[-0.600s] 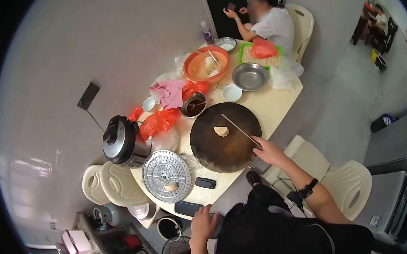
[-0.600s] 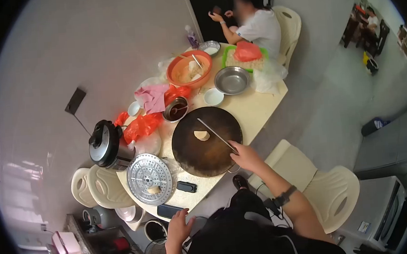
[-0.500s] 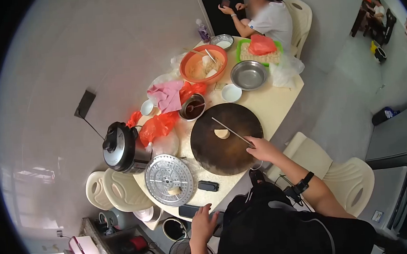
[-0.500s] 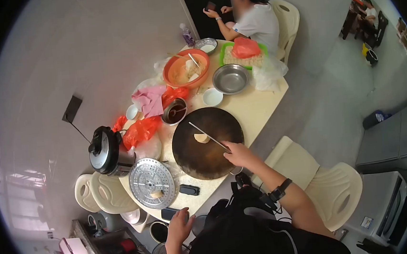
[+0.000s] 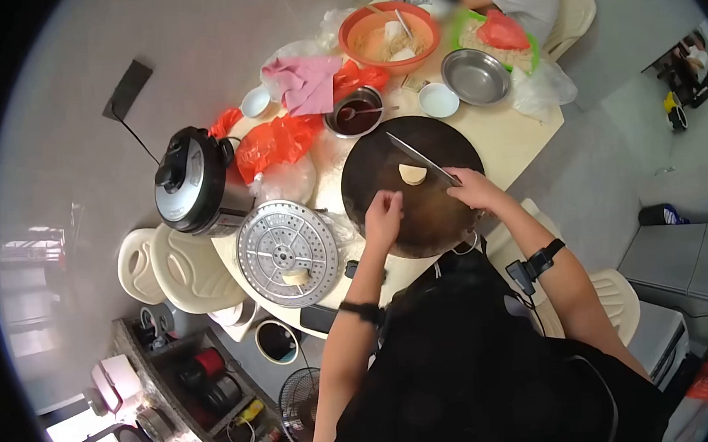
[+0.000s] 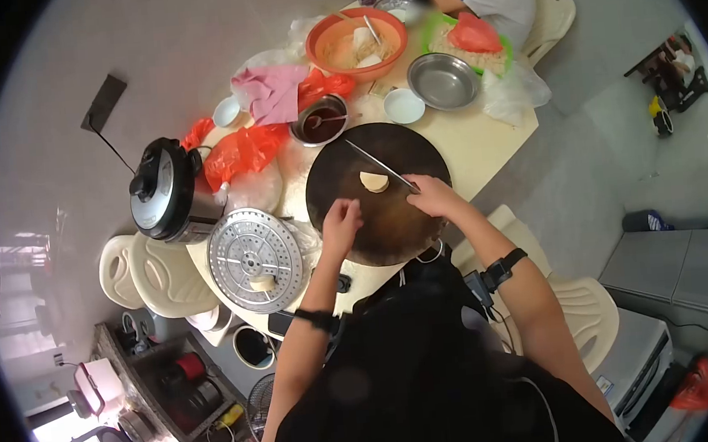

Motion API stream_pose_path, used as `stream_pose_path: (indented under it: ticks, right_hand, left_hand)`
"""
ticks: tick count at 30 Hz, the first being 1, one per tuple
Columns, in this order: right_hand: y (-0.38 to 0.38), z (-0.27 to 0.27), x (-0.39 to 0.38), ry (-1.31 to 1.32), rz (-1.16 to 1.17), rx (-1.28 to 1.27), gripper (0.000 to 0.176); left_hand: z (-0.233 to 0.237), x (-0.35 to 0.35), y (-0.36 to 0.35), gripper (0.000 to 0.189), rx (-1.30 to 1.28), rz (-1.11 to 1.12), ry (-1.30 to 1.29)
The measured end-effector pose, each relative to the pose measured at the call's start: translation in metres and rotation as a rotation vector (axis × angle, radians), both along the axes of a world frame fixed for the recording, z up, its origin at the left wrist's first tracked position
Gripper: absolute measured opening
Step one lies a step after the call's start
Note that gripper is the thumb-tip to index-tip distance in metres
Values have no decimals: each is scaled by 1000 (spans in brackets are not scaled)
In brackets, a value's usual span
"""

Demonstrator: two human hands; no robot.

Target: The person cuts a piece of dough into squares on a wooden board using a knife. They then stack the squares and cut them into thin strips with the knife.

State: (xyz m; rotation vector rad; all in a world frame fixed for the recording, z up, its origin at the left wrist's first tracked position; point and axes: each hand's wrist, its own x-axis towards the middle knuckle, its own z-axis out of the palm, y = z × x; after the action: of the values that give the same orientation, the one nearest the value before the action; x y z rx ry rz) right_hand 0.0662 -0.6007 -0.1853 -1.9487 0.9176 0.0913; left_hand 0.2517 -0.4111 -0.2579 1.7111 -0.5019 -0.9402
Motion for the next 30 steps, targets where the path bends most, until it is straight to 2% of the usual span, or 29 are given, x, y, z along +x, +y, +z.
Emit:
stream_pose_path:
  ticks: [2, 7, 10, 13, 16, 17, 20, 22, 23, 30]
  right_hand:
    - [-13, -26, 6, -129, 105, -93, 59]
    - [-32, -49, 16, -73, 199, -56, 59]
    - [-36, -21, 29, 70, 236, 49, 60]
    - [-39, -21, 29, 53, 246, 130, 61]
    - [-48, -19, 22, -1, 253, 225, 61]
    - [-57, -13, 21, 19, 270, 254, 61]
    - [-72, -16, 26, -7, 305, 284, 62]
    - [-66, 0, 25, 51, 302, 301, 62]
    - [-66, 7, 25, 69, 270, 373, 60]
    - [-41, 13, 8, -2, 240, 204, 60]
  left_hand:
    - [-15, -3, -34, 28, -29, 82, 94]
    - [-23, -27, -69, 29, 16, 226, 115]
    - [-26, -23, -85, 33, 30, 268, 105]
    - [-26, -20, -81, 39, 53, 277, 88]
    - [-21, -24, -83, 35, 76, 327, 141]
    - [-23, -30, -85, 34, 73, 355, 112]
    - [-29, -24, -96, 20, 40, 348, -230]
    - [-19, -35, -94, 11, 52, 317, -362]
    - [-12, -43, -95, 10, 66, 314, -367]
    - [-1, -27, -87, 12, 83, 94, -574]
